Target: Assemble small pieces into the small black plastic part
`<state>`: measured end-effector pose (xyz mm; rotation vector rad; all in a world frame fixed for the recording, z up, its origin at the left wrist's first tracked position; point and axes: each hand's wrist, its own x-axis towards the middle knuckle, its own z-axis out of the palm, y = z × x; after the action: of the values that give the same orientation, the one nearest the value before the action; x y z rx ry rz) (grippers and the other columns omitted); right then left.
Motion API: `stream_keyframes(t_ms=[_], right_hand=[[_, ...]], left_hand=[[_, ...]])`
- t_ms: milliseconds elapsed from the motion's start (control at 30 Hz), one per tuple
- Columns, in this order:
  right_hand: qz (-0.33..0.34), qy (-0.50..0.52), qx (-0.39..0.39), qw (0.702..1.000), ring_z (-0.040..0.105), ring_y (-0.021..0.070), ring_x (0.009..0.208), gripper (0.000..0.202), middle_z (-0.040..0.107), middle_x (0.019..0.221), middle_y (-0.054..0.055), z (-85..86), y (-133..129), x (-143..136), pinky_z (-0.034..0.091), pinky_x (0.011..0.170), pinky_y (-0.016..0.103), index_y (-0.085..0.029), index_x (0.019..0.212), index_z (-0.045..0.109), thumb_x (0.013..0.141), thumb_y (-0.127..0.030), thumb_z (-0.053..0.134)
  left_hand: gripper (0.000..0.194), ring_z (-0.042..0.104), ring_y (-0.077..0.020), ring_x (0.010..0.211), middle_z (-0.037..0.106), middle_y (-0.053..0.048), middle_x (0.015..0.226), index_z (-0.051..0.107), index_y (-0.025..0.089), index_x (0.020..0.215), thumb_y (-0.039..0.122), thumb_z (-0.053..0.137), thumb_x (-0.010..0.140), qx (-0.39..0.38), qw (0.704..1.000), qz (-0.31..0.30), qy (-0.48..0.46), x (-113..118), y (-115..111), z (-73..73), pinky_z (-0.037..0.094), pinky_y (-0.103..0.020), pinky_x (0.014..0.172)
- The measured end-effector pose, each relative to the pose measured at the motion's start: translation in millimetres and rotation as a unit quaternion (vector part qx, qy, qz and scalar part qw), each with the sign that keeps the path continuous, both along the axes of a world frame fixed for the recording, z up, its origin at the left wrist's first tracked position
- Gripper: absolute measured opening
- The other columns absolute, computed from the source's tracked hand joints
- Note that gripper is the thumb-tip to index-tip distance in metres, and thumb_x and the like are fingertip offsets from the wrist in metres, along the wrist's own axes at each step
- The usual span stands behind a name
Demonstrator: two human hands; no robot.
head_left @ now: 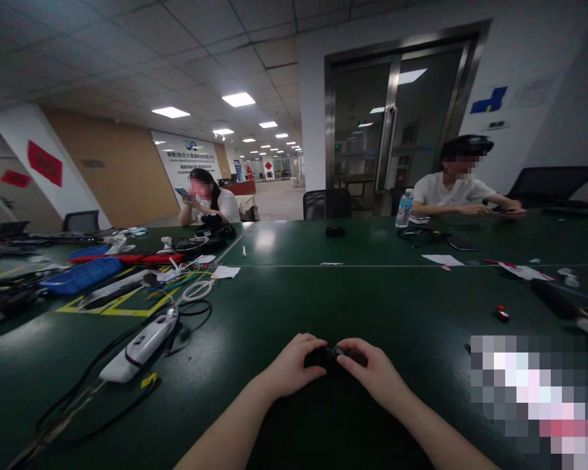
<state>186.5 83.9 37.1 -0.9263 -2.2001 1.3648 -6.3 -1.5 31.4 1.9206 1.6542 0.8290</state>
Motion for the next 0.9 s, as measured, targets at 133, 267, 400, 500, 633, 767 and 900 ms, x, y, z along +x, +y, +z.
stream_keyframes(t_ms=[133,267,400,500,633,767,900], right_hand=[[-0.017,0.064,-0.031,0.997,0.058,0.0198,0.089,0.025,0.063,0.095,0.003,-13.0,13.0,1.7,0.046,0.081,0.035,-0.022,0.100,0.061,0.080,-0.037,0.056],[-0.069,0.107,-0.075,0.989,0.057,0.0211,0.094,0.033,0.062,0.102,0.003,-19.4,19.5,3.7,0.047,0.081,0.036,-0.023,0.105,0.060,0.077,-0.040,0.060],[-0.119,0.145,-0.140,0.972,0.056,0.0185,0.079,0.041,0.060,0.103,0.005,-16.8,19.4,5.1,0.047,0.064,0.031,-0.024,0.112,0.057,0.076,-0.043,0.062],[-0.137,0.192,-0.177,0.955,0.054,0.0171,0.074,0.041,0.059,0.101,0.005,-13.2,19.1,5.3,0.046,0.059,0.029,-0.022,0.110,0.059,0.074,-0.042,0.064],[-0.151,0.227,-0.208,0.939,0.055,0.0175,0.075,0.037,0.059,0.100,0.005,-12.0,21.0,6.6,0.047,0.059,0.030,-0.023,0.108,0.059,0.075,-0.041,0.062],[-0.168,0.224,-0.214,0.936,0.057,0.0186,0.078,0.037,0.059,0.104,0.006,-13.6,24.2,8.7,0.049,0.060,0.030,-0.024,0.108,0.058,0.077,-0.042,0.060],[-0.185,0.242,-0.243,0.921,0.059,0.0176,0.079,0.034,0.060,0.106,0.004,-14.1,26.2,9.4,0.049,0.059,0.028,-0.025,0.105,0.060,0.076,-0.043,0.062]], left_hand=[[0.046,0.047,-0.0217,0.105,0.054,-0.005,0.112,0.054,0.024,0.119,0.023,0.067,0.074,-0.002,1.000,0.000,0.000,-0.7,-0.5,0.5,0.038,-0.036,0.094],[0.047,0.047,-0.0219,0.105,0.053,-0.005,0.113,0.053,0.025,0.120,0.024,0.066,0.074,-0.006,1.000,0.001,-0.009,-1.6,-1.9,1.3,0.038,-0.036,0.093],[0.048,0.048,-0.0214,0.105,0.053,-0.004,0.114,0.053,0.025,0.120,0.022,0.067,0.074,-0.004,1.000,0.001,-0.016,-1.4,-2.8,2.1,0.038,-0.035,0.093],[0.048,0.048,-0.0214,0.106,0.053,-0.004,0.114,0.053,0.025,0.121,0.022,0.066,0.075,-0.007,1.000,0.000,-0.017,-0.8,-2.6,3.0,0.038,-0.036,0.094],[0.048,0.048,-0.0218,0.106,0.053,-0.004,0.114,0.053,0.025,0.120,0.021,0.066,0.075,-0.011,1.000,0.004,-0.021,-0.4,-2.5,3.3,0.038,-0.036,0.094],[0.047,0.047,-0.0225,0.108,0.052,-0.005,0.116,0.052,0.026,0.120,0.022,0.066,0.075,-0.017,1.000,0.002,-0.023,-0.1,-3.4,4.2,0.037,-0.037,0.095],[0.046,0.048,-0.0221,0.107,0.052,-0.004,0.116,0.053,0.026,0.119,0.021,0.066,0.075,-0.019,1.000,0.004,-0.023,0.3,-3.8,5.7,0.038,-0.037,0.094]])
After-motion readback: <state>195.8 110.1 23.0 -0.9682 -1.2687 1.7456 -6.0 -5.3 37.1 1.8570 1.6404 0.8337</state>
